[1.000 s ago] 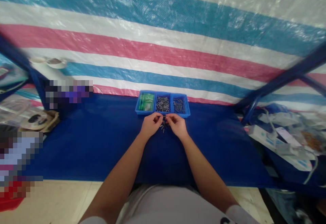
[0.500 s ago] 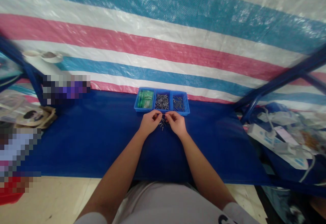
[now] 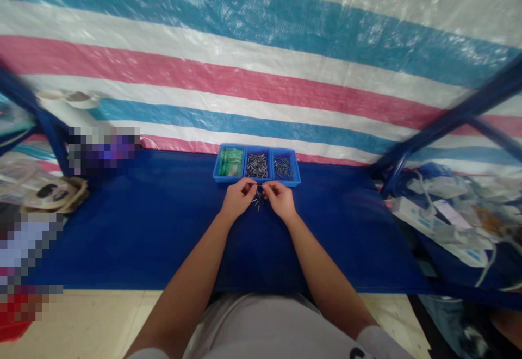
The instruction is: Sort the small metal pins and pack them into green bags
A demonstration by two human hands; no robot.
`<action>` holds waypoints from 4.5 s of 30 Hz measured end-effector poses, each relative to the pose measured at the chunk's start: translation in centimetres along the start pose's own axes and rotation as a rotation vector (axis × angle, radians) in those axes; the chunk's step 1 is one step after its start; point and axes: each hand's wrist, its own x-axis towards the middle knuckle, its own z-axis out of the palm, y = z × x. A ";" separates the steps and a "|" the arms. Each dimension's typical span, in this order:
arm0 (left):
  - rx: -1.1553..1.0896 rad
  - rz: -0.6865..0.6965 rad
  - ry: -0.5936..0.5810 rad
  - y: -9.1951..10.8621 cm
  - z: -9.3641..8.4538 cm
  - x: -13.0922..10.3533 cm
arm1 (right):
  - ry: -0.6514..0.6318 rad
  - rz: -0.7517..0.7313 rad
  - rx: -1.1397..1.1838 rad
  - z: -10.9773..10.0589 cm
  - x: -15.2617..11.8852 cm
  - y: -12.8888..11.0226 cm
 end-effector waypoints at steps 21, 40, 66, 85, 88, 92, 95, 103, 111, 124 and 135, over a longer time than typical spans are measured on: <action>0.008 -0.050 -0.052 0.4 -0.4 0.1 | -0.013 0.053 0.033 0.1 0.0 0.1; -0.136 -0.083 -0.048 -0.1 -0.1 0.2 | -0.110 0.014 -0.049 -0.4 -0.1 -0.6; -0.028 -0.046 -0.107 0.3 -0.5 0.1 | -0.158 -0.042 -0.137 -0.6 -0.3 -0.8; -0.080 -0.054 -0.106 0.7 -0.7 0.2 | -0.200 -0.077 -0.159 -0.7 -0.5 -1.1; -0.020 -0.061 -0.099 0.6 -0.8 0.2 | -0.195 -0.099 -0.195 -0.6 -0.7 -1.4; -0.090 -0.057 -0.071 0.7 -0.8 0.1 | -0.170 -0.096 -0.191 -0.4 -0.8 -1.7; -0.185 -0.050 -0.053 1.0 -0.5 0.0 | -0.141 -0.090 -0.171 -0.4 -0.8 -1.7; -0.113 -0.050 -0.054 1.5 -0.5 -0.1 | -0.149 -0.097 -0.165 -0.4 -0.9 -2.1; -0.098 0.009 -0.089 1.4 -0.4 -0.2 | -0.090 -0.078 -0.069 -0.2 -0.8 -2.5; -0.115 -0.021 -0.051 1.9 -0.6 -0.1 | -0.082 -0.077 -0.084 0.1 -1.0 -2.8; -0.177 -0.052 -0.033 2.0 -0.2 -0.3 | -0.035 -0.043 -0.134 0.1 -1.0 -2.9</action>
